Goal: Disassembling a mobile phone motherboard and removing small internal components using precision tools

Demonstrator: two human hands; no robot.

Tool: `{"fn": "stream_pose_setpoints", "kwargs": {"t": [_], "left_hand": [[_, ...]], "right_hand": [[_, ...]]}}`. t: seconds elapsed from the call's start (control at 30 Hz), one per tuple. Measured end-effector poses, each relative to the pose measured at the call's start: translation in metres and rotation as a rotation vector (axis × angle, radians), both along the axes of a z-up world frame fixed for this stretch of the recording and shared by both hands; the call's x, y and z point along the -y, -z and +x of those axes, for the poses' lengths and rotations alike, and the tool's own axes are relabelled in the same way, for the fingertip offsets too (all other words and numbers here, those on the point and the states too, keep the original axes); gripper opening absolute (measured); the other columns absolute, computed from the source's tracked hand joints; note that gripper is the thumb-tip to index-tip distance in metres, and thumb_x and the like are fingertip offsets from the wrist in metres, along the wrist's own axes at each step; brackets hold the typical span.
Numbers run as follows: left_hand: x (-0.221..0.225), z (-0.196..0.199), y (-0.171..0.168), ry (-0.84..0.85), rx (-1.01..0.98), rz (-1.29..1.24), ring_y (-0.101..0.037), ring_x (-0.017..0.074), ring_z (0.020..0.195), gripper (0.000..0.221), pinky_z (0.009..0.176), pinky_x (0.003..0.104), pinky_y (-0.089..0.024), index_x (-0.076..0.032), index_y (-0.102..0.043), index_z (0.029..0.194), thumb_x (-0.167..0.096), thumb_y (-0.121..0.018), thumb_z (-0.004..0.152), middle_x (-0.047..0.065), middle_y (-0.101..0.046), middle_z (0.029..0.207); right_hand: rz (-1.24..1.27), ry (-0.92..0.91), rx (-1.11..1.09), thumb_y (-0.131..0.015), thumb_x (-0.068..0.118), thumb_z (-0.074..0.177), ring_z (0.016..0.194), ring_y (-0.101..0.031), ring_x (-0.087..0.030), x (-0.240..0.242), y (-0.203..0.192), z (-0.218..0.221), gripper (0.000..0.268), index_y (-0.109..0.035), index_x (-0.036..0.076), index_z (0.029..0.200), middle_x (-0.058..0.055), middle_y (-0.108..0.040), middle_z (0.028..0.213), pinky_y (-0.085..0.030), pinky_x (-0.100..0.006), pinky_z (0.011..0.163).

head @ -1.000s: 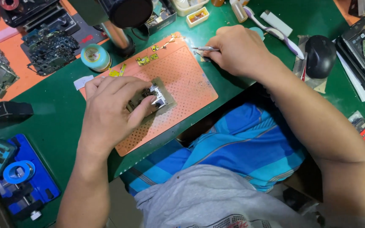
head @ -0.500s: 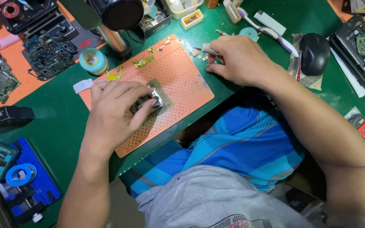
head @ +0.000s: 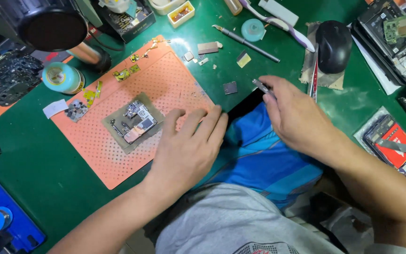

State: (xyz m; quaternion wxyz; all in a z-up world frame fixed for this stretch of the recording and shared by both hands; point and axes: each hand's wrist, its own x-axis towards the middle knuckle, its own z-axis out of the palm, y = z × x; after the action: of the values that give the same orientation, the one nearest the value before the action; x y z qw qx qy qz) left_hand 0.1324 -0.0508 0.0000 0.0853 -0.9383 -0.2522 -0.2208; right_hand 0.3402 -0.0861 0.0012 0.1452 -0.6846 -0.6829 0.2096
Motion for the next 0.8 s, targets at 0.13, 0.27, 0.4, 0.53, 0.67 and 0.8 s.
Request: {"fn": "stream_pose_setpoints", "kwargs": {"t": [0.13,0.27,0.4,0.53,0.67,0.8], "left_hand": [[-0.001,0.031,0.025,-0.174,-0.126,0.049,-0.045,0.0184,0.11,0.037,0.096,0.05,-0.027,-0.009,-0.053,0.118,-0.016,-0.041,0.084,0.004,-0.05,0.122],[-0.006,0.036,0.043,-0.1,-0.129,0.009,-0.044,0.0219,0.112,0.035,0.094,0.06,-0.025,-0.007,-0.055,0.116,-0.015,-0.041,0.085,0.006,-0.052,0.12],[-0.008,0.036,0.047,0.005,-0.034,0.024,-0.051,0.0204,0.104,0.027,0.09,0.062,-0.028,-0.008,-0.06,0.11,-0.01,-0.047,0.087,0.005,-0.055,0.113],[-0.011,0.036,0.045,-0.004,0.006,-0.028,-0.053,0.0206,0.101,0.024,0.09,0.062,-0.025,-0.009,-0.061,0.109,-0.01,-0.048,0.089,0.003,-0.057,0.111],[-0.011,0.036,0.048,-0.009,0.025,-0.048,-0.055,0.0212,0.101,0.02,0.09,0.064,-0.023,-0.01,-0.063,0.107,-0.012,-0.051,0.092,0.001,-0.058,0.11],[-0.01,0.037,0.048,-0.057,-0.015,-0.066,-0.053,0.0247,0.103,0.023,0.086,0.066,-0.023,-0.011,-0.062,0.113,-0.015,-0.051,0.093,0.001,-0.055,0.116]], "right_hand": [[0.075,-0.072,0.063,-0.042,0.015,0.087,0.097,-0.055,-0.029,0.011,0.012,0.0,0.033,-0.042,0.005,0.119,-0.013,-0.054,0.112,-0.045,-0.04,0.075],[0.062,-0.081,0.037,-0.043,0.011,0.086,0.09,-0.056,-0.028,0.013,0.019,0.005,0.034,-0.043,0.006,0.119,-0.014,-0.056,0.103,-0.047,-0.04,0.07],[0.194,-0.205,0.185,-0.049,0.008,0.085,0.065,-0.053,-0.022,0.017,0.029,0.007,0.039,-0.044,0.007,0.124,-0.006,-0.052,0.084,-0.047,-0.033,0.048],[0.086,-0.173,0.355,-0.052,0.014,0.079,0.044,-0.049,-0.024,0.019,0.044,0.009,0.048,-0.045,0.016,0.126,-0.001,-0.045,0.075,-0.044,-0.036,0.031],[0.159,-0.216,0.458,-0.056,0.015,0.08,0.041,-0.045,-0.02,0.024,0.052,0.012,0.047,-0.047,0.017,0.126,0.001,-0.042,0.073,-0.043,-0.032,0.031],[0.147,-0.201,0.359,-0.056,0.011,0.081,0.042,-0.044,-0.02,0.024,0.052,0.011,0.047,-0.046,0.013,0.127,-0.001,-0.041,0.072,-0.043,-0.033,0.031]]}}
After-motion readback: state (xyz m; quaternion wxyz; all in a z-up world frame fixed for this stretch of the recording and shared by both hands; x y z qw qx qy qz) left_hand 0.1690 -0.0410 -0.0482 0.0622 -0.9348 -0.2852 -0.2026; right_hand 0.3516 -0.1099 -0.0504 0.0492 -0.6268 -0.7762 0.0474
